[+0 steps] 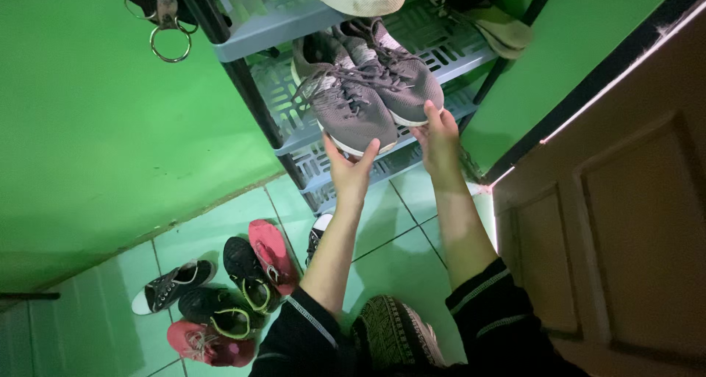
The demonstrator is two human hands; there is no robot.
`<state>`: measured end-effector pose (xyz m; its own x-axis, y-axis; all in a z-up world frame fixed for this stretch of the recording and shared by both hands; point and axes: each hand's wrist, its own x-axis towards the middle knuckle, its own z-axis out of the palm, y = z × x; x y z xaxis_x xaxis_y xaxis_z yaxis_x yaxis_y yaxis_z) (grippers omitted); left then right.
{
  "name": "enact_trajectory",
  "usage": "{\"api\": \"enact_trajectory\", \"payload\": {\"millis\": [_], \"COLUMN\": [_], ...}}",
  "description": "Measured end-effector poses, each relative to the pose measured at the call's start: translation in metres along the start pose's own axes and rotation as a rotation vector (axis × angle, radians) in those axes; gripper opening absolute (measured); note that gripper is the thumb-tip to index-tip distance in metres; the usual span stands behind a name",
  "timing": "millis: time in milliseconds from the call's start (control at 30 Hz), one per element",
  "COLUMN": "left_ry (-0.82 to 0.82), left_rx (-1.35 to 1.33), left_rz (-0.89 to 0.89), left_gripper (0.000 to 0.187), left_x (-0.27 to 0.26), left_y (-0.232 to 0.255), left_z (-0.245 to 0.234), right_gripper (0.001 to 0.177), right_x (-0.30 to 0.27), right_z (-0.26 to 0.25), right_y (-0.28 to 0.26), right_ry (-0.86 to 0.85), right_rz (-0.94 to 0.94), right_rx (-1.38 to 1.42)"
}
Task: The person sits on the floor and organizes several pairs of shoes. They pick up each pair, briefly hold them, and place them onto a multi-tiered plastic shoe rack.
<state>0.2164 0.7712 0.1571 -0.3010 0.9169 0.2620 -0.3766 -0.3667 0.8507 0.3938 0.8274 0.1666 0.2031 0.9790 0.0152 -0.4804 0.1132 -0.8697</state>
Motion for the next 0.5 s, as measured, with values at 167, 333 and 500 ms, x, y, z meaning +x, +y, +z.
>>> {"api": "enact_trajectory", "payload": {"millis": [167, 333, 500], "left_ry": [0.158, 0.035, -0.223], "left_rx": [0.428, 0.421, -0.335], "left_rz": [0.064, 0.138, -0.253], "left_gripper": [0.112, 0.081, 0.067], "left_x": [-0.003, 0.023, 0.122], "left_y": [0.021, 0.087, 0.139], "left_z": [0.0, 0.036, 0.094], "right_gripper": [0.079, 0.062, 0.056], "right_x": [0.0, 0.024, 0.099], "right_z": [0.004, 0.045, 0.095], "right_y": [-0.013, -0.107, -0.173], "right_ry": [0.385, 0.066, -0.154], "right_rz": [-0.817, -0.576, -0.275], "right_rx": [-0.957, -0.141, 0.094]}}
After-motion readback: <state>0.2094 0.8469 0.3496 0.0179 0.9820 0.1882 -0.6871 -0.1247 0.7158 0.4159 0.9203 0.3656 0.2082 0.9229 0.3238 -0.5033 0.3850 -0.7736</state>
